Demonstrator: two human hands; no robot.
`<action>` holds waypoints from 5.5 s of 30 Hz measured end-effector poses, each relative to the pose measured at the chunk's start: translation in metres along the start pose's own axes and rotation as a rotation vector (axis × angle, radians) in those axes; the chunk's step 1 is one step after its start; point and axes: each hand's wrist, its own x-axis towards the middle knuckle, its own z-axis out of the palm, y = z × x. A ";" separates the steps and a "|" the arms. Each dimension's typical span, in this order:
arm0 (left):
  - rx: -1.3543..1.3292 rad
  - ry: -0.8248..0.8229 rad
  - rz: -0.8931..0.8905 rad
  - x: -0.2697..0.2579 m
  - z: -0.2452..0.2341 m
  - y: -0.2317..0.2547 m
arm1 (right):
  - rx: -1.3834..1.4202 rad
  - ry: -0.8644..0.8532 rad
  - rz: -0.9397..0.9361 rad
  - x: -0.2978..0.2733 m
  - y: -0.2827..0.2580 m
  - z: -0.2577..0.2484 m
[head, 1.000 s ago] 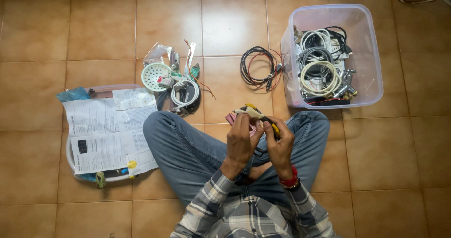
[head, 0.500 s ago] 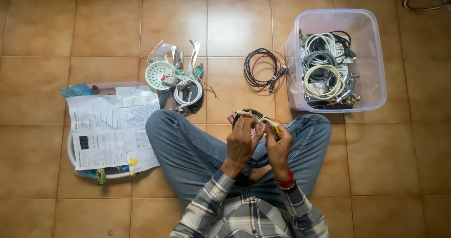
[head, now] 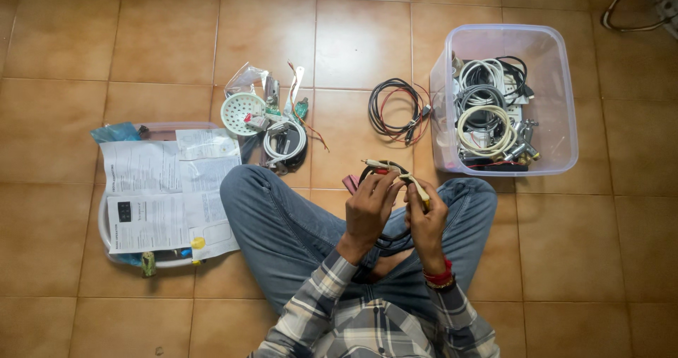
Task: The person organizes and wipes down various electronic cables while sitting on the floor, handling them one at a time and placing them near or into plastic bins.
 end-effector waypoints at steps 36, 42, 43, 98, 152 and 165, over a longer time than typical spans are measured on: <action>-0.309 0.142 -0.417 -0.019 0.002 0.000 | -0.217 0.000 -0.399 -0.017 -0.015 0.017; -0.014 -0.007 0.187 -0.007 -0.014 -0.019 | -0.148 -0.002 -0.248 -0.007 0.002 0.012; -0.051 -0.035 0.105 -0.006 -0.017 -0.013 | -0.136 0.014 -0.187 -0.004 0.006 0.008; -0.244 -0.093 -0.267 0.001 -0.002 -0.001 | -0.126 0.066 -0.187 0.013 -0.004 -0.002; 0.394 -0.407 -0.765 -0.109 0.113 -0.183 | -0.931 0.183 -0.461 0.042 -0.049 -0.038; 0.149 -0.275 -0.727 -0.125 0.113 -0.212 | -0.026 -0.011 -0.266 0.000 -0.102 -0.067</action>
